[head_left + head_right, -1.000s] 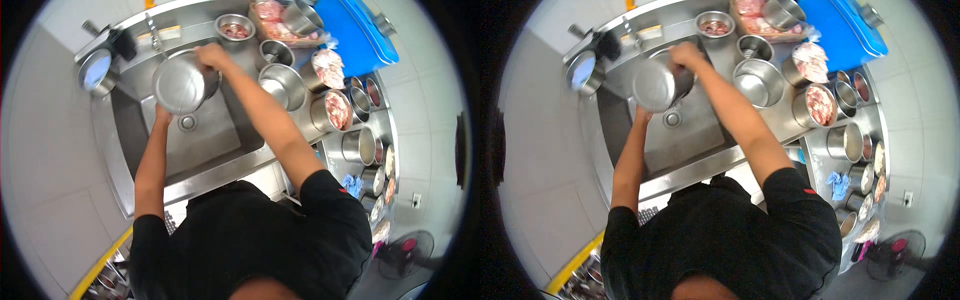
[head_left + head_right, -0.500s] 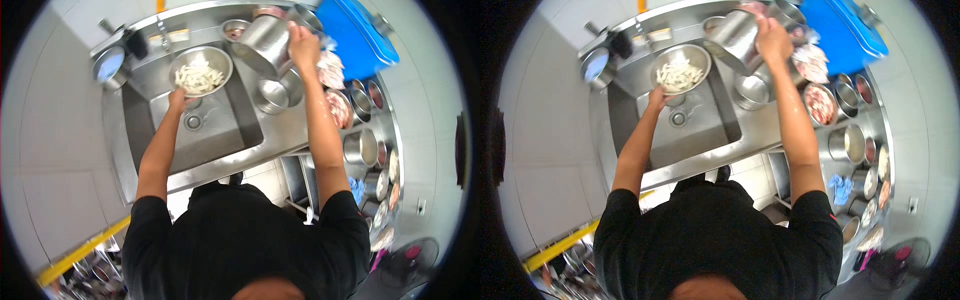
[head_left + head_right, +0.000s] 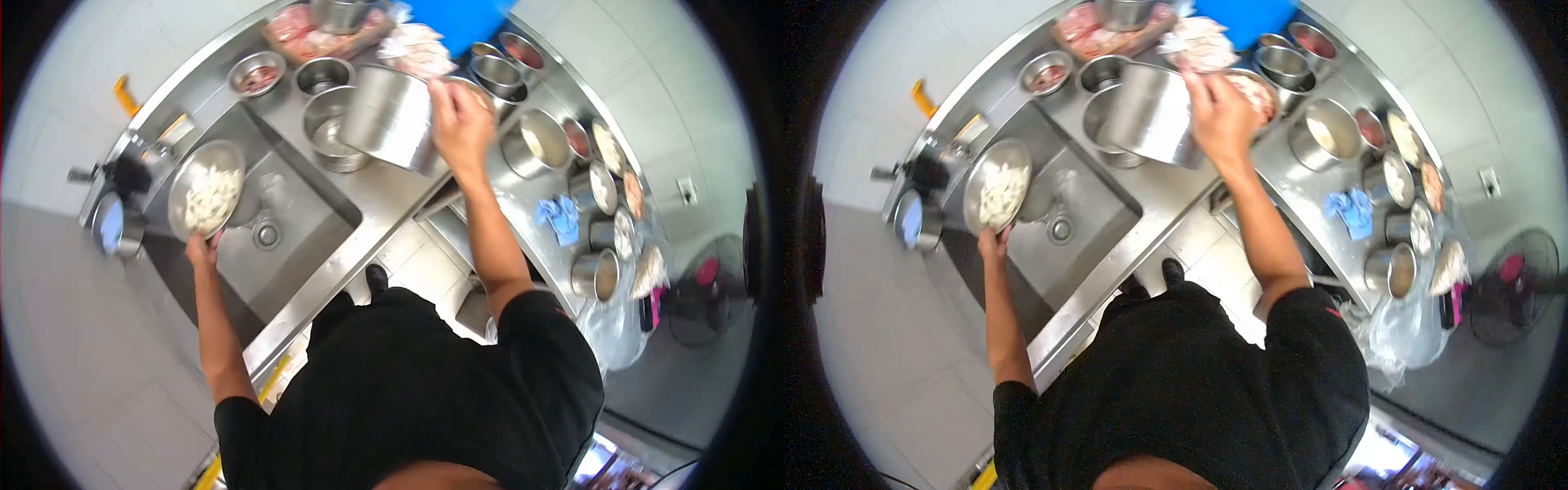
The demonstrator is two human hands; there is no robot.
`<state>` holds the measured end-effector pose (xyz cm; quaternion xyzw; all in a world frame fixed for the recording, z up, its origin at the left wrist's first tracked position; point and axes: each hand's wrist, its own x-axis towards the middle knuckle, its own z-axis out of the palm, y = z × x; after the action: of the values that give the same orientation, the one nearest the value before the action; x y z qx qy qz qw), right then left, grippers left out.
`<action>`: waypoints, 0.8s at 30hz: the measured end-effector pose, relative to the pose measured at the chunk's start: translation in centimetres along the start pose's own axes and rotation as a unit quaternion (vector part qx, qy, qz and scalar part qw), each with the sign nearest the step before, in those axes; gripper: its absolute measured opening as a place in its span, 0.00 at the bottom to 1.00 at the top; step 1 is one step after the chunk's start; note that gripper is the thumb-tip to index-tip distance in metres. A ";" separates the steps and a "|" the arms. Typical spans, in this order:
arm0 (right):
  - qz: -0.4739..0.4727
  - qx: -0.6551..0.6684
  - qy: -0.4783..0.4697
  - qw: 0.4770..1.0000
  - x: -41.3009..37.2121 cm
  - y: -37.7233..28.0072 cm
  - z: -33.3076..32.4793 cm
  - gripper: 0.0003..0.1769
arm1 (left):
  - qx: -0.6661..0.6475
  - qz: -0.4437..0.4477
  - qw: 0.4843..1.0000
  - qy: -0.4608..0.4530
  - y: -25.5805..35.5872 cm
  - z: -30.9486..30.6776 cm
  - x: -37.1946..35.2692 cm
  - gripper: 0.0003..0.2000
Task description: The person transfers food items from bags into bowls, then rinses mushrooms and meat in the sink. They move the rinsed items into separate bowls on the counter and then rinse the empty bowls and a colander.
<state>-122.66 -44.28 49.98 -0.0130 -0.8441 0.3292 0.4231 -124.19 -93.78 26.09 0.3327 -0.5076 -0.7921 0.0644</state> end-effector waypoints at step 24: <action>-0.202 -0.075 -0.137 0.967 -14.4 8.1 0.9 0.10 | -0.030 0.117 0.992 0.036 -0.8 2.1 -1.7 0.20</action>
<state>-116.10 -42.74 34.83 0.1718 -0.9014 0.1714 0.3587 -123.95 -91.01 26.77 0.2976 -0.5163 -0.7816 0.1845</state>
